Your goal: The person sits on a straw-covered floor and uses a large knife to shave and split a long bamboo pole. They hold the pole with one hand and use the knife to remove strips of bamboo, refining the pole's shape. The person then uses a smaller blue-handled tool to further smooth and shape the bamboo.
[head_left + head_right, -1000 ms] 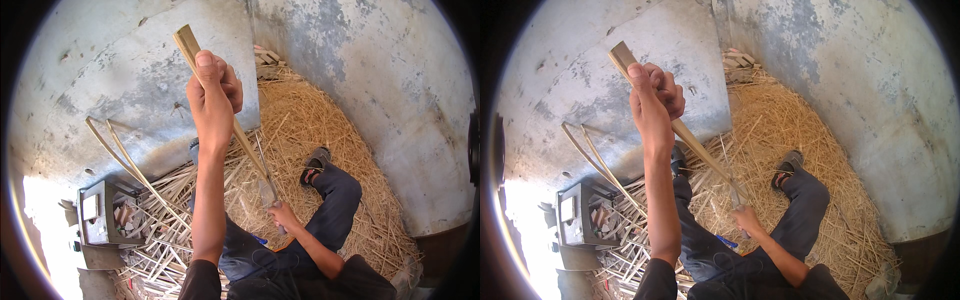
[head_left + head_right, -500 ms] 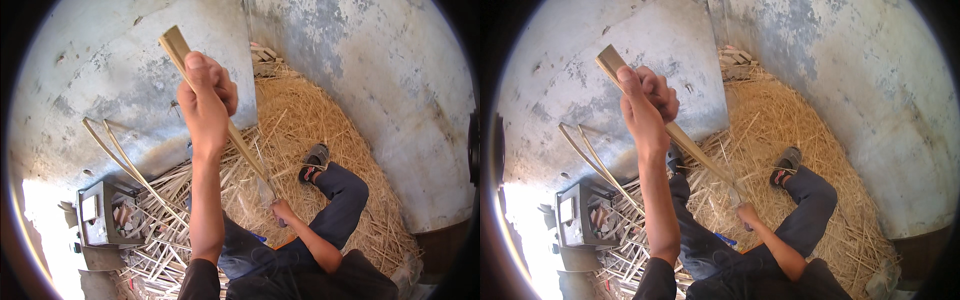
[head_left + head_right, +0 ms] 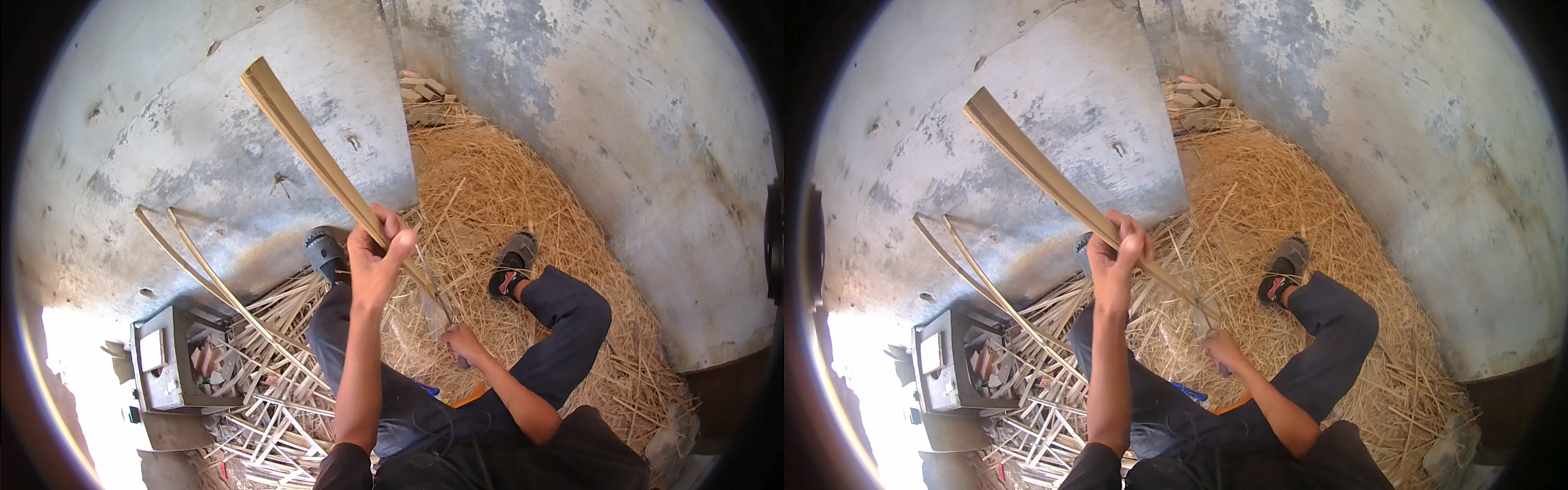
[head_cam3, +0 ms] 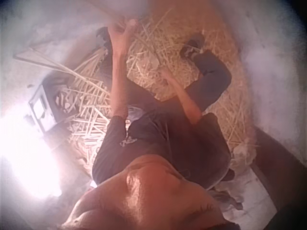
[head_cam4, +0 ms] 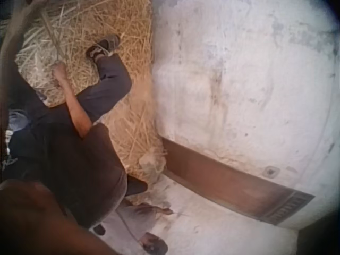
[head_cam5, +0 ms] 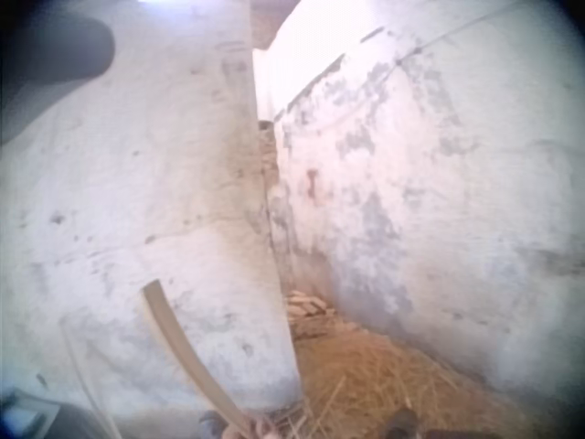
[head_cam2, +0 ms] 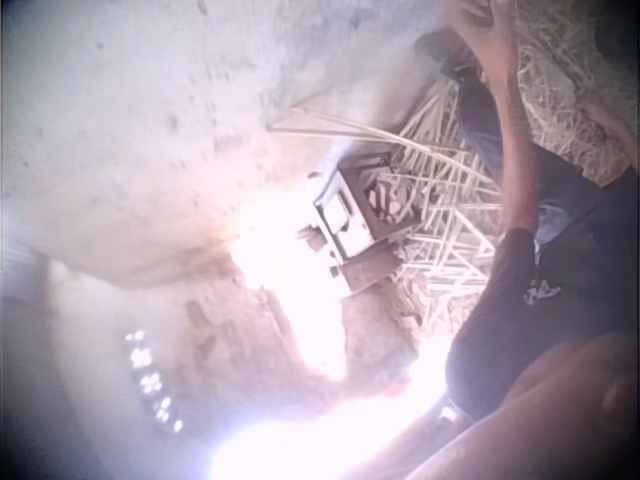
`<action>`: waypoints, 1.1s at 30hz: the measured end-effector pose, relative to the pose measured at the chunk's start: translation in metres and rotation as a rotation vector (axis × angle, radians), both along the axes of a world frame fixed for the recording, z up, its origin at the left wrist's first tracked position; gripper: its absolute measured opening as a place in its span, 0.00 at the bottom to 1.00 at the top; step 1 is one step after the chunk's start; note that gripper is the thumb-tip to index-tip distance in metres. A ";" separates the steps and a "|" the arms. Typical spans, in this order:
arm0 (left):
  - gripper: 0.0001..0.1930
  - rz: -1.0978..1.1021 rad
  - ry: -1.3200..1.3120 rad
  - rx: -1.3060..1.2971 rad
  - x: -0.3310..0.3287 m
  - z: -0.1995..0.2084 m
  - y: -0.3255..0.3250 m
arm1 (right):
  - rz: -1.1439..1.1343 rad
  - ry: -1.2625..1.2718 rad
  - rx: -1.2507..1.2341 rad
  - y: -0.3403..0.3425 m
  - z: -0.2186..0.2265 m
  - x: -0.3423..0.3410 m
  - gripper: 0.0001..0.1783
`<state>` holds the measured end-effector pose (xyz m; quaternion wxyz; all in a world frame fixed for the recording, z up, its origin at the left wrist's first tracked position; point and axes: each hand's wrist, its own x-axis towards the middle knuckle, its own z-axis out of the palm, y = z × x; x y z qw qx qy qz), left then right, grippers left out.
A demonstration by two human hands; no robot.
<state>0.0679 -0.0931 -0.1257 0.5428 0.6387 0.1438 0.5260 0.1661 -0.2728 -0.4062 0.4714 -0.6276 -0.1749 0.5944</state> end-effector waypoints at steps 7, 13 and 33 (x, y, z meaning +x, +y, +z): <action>0.26 0.289 -0.159 -0.179 0.018 0.009 -0.012 | 0.007 -0.287 0.003 0.007 0.040 -0.034 0.13; 0.24 0.374 -0.326 -0.254 -0.016 0.033 -0.020 | -0.038 -0.538 0.287 0.023 0.096 -0.047 0.18; 0.27 0.776 -0.660 0.262 -0.231 0.109 -0.112 | -0.002 -0.814 0.192 0.079 0.117 0.010 0.13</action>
